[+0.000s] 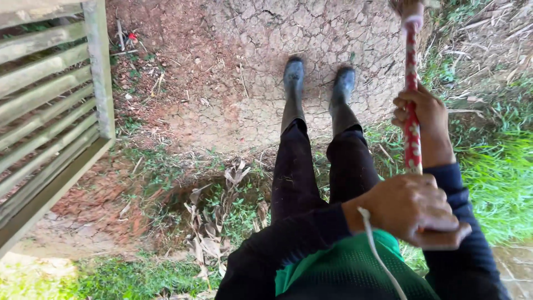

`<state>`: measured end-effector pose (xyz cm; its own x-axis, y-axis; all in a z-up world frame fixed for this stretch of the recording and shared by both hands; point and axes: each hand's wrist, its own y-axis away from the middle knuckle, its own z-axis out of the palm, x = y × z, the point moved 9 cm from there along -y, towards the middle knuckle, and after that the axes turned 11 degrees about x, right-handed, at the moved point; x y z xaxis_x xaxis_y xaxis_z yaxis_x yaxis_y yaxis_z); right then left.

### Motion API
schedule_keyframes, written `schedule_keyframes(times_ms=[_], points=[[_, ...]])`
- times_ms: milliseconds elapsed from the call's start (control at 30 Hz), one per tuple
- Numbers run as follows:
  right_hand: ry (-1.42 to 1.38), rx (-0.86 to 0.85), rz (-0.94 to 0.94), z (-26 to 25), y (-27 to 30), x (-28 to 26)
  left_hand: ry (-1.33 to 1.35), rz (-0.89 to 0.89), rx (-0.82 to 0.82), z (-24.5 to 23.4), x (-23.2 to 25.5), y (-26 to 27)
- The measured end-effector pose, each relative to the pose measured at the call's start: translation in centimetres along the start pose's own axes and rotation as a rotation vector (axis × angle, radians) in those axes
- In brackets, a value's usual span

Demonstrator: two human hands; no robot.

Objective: Sweeping and collecting grass and debris outdoors near a wooden structure.

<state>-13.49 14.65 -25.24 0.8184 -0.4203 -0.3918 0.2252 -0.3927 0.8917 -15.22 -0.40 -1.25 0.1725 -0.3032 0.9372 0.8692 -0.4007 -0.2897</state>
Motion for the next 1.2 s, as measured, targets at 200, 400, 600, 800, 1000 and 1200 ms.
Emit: schedule_keyframes(times_ms=[200,400,600,800,1000,1200], points=[[-0.255,-0.350,0.169,6.1,8.2,1.6,-0.110,0.038,-0.068,4.7,5.1,3.7],[-0.165,-0.518,0.308,10.9,0.3,5.7,-0.301,-0.041,-0.050,5.6,-3.9,3.1],[0.044,-0.106,0.133,-3.6,-3.1,4.7,-0.264,-0.055,-0.058,6.0,-2.7,1.9],[0.403,-0.113,-0.313,-7.2,3.9,-0.2,-0.057,-0.063,0.242,1.3,1.0,2.6],[0.259,-0.459,0.211,5.5,4.1,8.5,-0.255,0.094,0.323,-3.6,10.1,6.4],[0.286,-0.755,0.521,29.1,14.3,20.4,-0.473,-0.020,0.388,-15.2,10.7,14.1]])
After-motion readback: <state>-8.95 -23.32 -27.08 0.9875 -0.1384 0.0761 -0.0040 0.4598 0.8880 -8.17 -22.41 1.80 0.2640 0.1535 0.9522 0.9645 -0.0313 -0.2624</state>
